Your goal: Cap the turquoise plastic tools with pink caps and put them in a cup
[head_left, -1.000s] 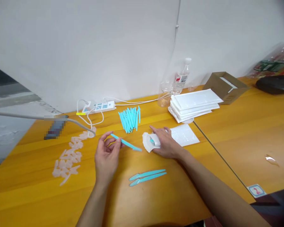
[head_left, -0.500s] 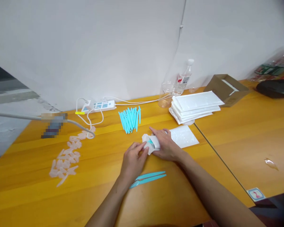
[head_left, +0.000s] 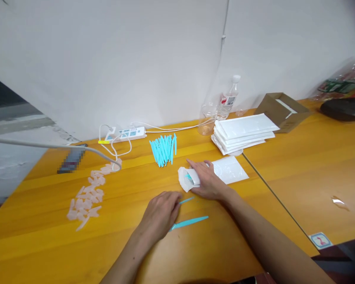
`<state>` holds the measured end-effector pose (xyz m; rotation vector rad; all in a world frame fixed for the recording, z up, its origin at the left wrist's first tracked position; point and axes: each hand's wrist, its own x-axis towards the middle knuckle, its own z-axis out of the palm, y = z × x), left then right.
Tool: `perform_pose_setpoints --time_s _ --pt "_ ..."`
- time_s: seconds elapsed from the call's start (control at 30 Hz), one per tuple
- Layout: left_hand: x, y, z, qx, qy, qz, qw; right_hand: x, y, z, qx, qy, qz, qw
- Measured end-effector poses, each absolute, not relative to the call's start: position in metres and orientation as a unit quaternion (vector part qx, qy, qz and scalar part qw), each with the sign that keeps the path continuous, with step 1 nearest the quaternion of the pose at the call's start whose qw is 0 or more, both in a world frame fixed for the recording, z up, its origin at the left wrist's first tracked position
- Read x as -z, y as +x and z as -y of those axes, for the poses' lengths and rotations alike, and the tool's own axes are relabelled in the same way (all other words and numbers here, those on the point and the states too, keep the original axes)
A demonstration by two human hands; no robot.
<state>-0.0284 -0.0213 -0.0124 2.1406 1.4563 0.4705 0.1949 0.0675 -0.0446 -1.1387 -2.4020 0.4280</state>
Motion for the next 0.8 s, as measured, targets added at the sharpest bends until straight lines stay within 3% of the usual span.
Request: perform_pose_setpoints --time_s 0.2,0.3,0.47,0.63,0.8 --pt "-0.006 -0.047 0.008 -0.512 0.508 -0.582 0.375 0.044 0.195 -0.068 -0.163 -0.412 0.865 0.235" --pt "0.005 -0.028 -0.006 -0.600 0.412 -0.563 0.390 0.044 0.193 -0.067 -0.162 -0.415 0.860 0.249" --pt "0.039 0.022 -0.011 -0.507 0.527 -0.592 0.340 0.041 0.191 -0.065 -0.158 -0.407 0.861 0.261" --pt "0.042 0.024 -0.002 -0.413 0.658 -0.561 0.288 0.043 0.193 -0.065 -0.147 -0.406 0.873 0.227" --pt "0.032 0.001 0.001 -0.456 0.504 -0.606 0.413 0.030 0.195 -0.065 -0.201 -0.415 0.849 0.258"
